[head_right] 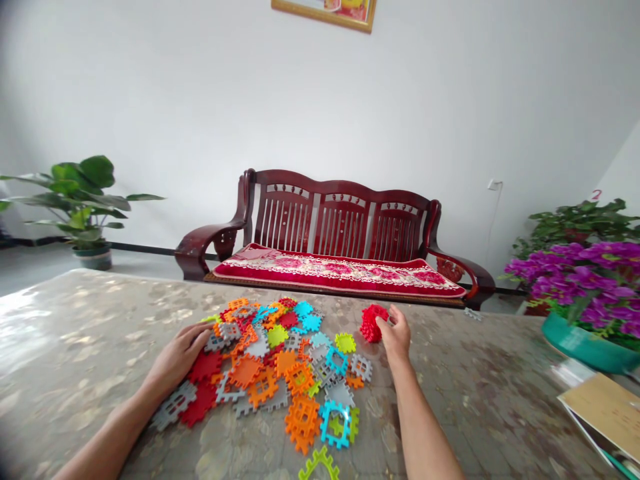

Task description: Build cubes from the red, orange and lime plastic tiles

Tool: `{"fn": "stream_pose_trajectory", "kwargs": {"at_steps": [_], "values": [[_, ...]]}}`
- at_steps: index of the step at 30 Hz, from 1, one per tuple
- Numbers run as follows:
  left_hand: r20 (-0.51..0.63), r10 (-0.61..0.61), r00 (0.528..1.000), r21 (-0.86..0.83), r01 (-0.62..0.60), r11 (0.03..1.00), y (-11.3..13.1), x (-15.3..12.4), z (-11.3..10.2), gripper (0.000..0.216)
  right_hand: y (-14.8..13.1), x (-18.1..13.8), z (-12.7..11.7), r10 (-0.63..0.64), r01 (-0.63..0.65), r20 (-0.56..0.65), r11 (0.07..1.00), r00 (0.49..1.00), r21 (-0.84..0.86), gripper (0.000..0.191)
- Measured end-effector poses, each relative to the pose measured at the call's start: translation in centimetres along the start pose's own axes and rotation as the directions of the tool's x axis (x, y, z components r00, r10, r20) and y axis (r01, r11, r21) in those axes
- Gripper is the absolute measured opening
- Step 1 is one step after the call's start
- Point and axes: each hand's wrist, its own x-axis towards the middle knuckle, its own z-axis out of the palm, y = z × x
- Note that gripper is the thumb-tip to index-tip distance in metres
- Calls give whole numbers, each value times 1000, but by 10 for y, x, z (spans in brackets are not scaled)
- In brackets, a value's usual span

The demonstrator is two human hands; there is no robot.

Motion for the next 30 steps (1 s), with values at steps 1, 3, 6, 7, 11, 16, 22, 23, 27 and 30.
{"fn": "stream_pose_trajectory", "kwargs": {"at_steps": [1,3,6,7,11,16,22,23,27,30], "values": [[1,0,1000,0,0,1000,0,0,0,54,0,1,0,2,-2,3,1000,1000,-28,87],[4,-1,1000,3,1,1000,0,0,0,53,-3,2,-1,-14,16,18,995,1000,-99,95],[7,-3,1000,10,3,1000,1,0,0,53,-12,4,-2,-97,109,66,970,993,-219,102],[6,-4,1000,12,4,1000,1,0,0,53,-17,4,-2,-128,145,84,954,988,-262,102],[11,-4,1000,21,4,1000,2,1,-1,54,-41,1,-2,-206,269,184,848,961,-456,98],[12,-9,1000,26,8,1000,-1,1,-1,54,-63,4,0,-182,339,302,703,936,-626,88],[18,-9,1000,26,9,1000,1,0,-1,55,-72,7,2,-30,335,398,599,917,-728,85],[17,-10,1000,27,9,1000,2,0,-2,55,-73,7,3,-17,338,406,586,914,-737,83],[16,-8,1000,33,8,999,4,0,-3,55,-74,2,3,-3,353,428,572,904,-741,67],[5,-5,1000,34,5,999,5,-1,-2,53,-74,-1,3,0,361,441,574,898,-735,54]]}}
